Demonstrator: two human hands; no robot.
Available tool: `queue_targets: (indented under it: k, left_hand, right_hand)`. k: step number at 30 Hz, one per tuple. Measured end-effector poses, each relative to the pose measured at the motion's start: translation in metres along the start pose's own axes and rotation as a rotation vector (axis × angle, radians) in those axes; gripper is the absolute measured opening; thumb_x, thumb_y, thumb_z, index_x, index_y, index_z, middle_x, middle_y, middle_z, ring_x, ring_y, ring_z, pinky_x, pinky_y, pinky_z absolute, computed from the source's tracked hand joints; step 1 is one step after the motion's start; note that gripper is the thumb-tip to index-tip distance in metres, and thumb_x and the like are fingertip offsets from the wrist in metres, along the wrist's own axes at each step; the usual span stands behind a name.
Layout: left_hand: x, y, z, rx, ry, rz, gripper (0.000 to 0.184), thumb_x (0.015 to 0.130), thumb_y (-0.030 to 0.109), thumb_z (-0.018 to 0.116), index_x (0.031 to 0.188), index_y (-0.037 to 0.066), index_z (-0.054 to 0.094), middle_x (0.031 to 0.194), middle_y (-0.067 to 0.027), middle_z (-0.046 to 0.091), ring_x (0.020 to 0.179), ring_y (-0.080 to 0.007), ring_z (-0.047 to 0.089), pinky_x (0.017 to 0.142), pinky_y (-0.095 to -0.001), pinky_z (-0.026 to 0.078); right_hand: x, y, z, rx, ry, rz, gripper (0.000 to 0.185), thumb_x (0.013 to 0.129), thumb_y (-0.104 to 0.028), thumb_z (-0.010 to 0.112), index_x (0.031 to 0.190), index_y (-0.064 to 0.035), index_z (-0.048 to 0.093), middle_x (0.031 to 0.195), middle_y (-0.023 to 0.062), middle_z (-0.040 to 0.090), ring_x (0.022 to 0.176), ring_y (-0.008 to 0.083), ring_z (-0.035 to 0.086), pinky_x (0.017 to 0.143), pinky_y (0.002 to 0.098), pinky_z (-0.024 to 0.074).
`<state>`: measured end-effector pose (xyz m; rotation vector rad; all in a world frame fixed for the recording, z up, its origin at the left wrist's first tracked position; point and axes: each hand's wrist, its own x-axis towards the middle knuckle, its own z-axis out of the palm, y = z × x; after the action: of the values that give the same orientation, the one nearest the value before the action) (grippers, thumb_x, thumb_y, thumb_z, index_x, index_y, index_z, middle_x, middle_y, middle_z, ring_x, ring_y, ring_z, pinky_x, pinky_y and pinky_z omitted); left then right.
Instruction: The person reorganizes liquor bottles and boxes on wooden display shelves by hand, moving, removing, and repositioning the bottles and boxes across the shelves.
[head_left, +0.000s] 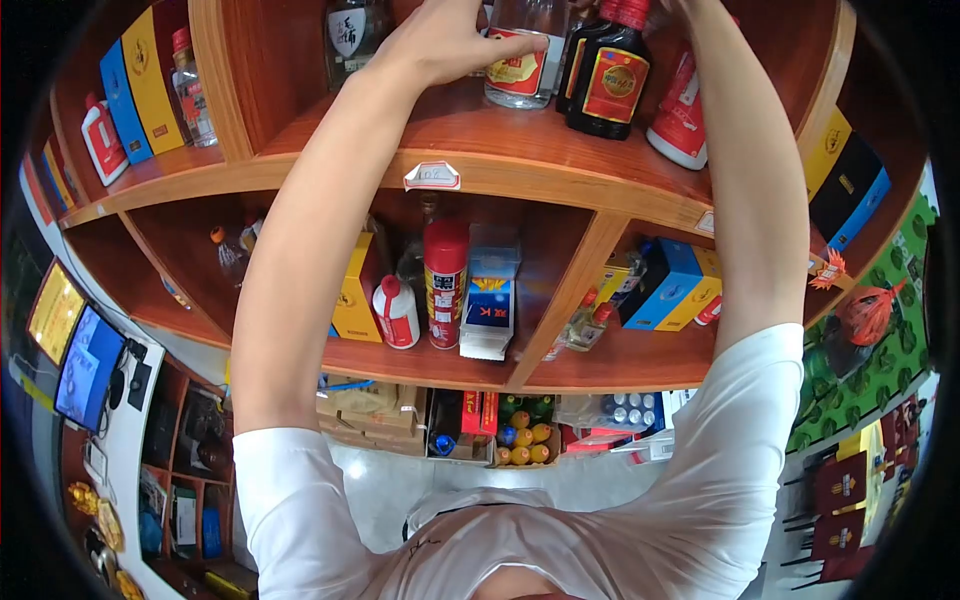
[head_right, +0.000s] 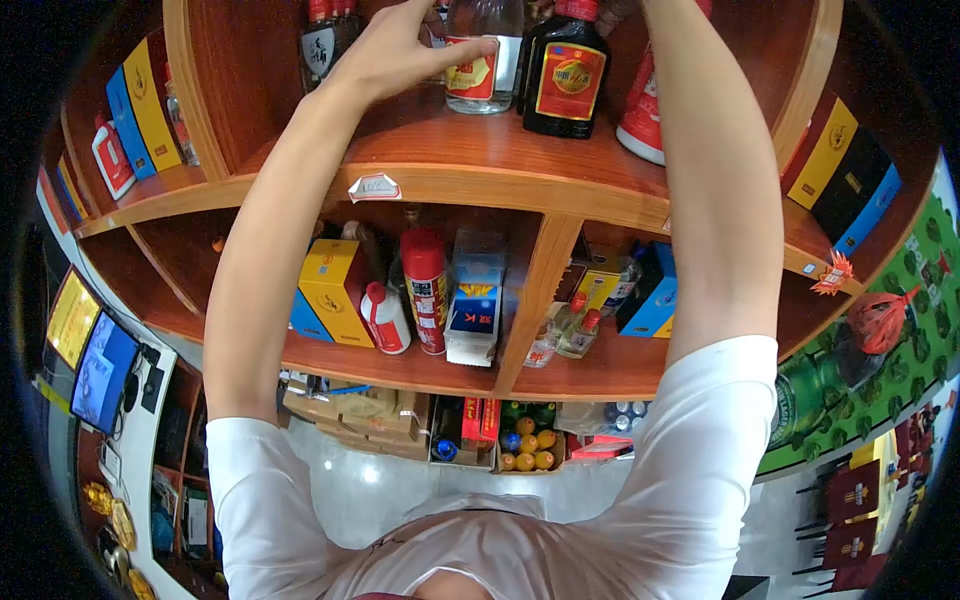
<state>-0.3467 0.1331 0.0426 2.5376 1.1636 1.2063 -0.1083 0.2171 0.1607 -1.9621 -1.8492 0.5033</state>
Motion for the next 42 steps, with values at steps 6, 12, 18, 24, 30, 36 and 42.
queue_targets:
  k: [6,12,18,24,30,36,42]
  left_hand:
    - [0.02,-0.041,0.024,0.146,0.244,0.166,0.096,0.076,0.065,0.079,0.139,-0.004,0.054,0.102,-0.0268,0.072,0.097,-0.035,0.073,0.084,-0.0419,0.057]
    - [0.023,-0.048,0.027,0.133,0.278,0.213,0.092,0.077,0.062,0.079,0.138,-0.003,0.055,0.097,-0.0246,0.072,0.092,-0.034,0.073,0.08,-0.0418,0.057]
    - [0.022,-0.047,0.027,0.15,0.279,0.186,0.093,0.077,0.062,0.08,0.139,-0.002,0.054,0.095,-0.0239,0.072,0.091,-0.0339,0.073,0.08,-0.0418,0.057]
    - [0.023,-0.048,0.027,0.14,0.275,0.195,0.093,0.077,0.063,0.079,0.139,-0.002,0.054,0.094,-0.0234,0.072,0.09,-0.0329,0.073,0.079,-0.0419,0.056]
    - [0.023,-0.05,0.025,0.079,0.301,0.144,0.09,0.081,0.065,0.073,0.138,-0.002,0.055,0.097,-0.0251,0.072,0.09,-0.0346,0.073,0.085,-0.0395,0.055]
    - [0.004,-0.023,0.0,-0.133,0.335,0.125,0.045,0.105,0.036,0.049,0.104,-0.005,0.065,0.091,-0.0243,0.072,0.086,-0.0318,0.072,0.078,-0.0422,0.054]
    - [0.021,-0.045,0.008,-0.131,0.854,0.346,0.023,0.099,0.023,0.062,0.094,0.002,0.069,0.082,-0.015,0.074,0.076,-0.0292,0.071,0.07,-0.0377,0.055]
  right_hand:
    - [-0.01,-0.007,0.004,-0.069,-0.062,-0.055,0.026,0.085,-0.036,0.071,0.099,-0.0146,0.074,0.08,0.0031,0.069,0.062,0.0144,0.061,0.074,0.0362,0.0554]
    - [-0.03,-0.015,0.012,-0.202,0.085,-0.053,0.029,0.088,-0.039,0.068,0.094,-0.0121,0.074,0.079,0.0059,0.071,0.062,0.0174,0.063,0.088,0.0423,0.0517]
    - [-0.021,-0.012,0.003,-0.209,0.025,-0.001,0.036,0.088,-0.044,0.067,0.092,-0.0085,0.073,0.085,0.0089,0.073,0.072,0.0236,0.067,0.115,0.0539,0.0324]
    - [-0.043,-0.014,0.007,-0.187,0.228,-0.083,0.04,0.084,-0.044,0.073,0.096,-0.0063,0.076,0.085,0.0116,0.075,0.078,0.0263,0.07,0.102,0.0521,0.0468]
    - [-0.051,-0.01,-0.006,-0.085,0.948,-0.7,0.026,0.084,-0.024,0.071,0.087,0.0019,0.075,0.075,0.014,0.072,0.067,0.0213,0.069,0.068,0.0331,0.0564]
    - [-0.179,-0.004,0.067,0.052,0.76,-1.216,0.031,0.088,-0.027,0.071,0.093,0.0035,0.071,0.078,0.0126,0.069,0.076,0.0198,0.066,0.074,0.0331,0.0528]
    - [-0.183,0.041,0.187,-0.199,0.766,-1.193,0.022,0.087,-0.021,0.071,0.084,0.0005,0.066,0.08,0.0162,0.069,0.08,0.0349,0.067,0.07,0.0437,0.0535]
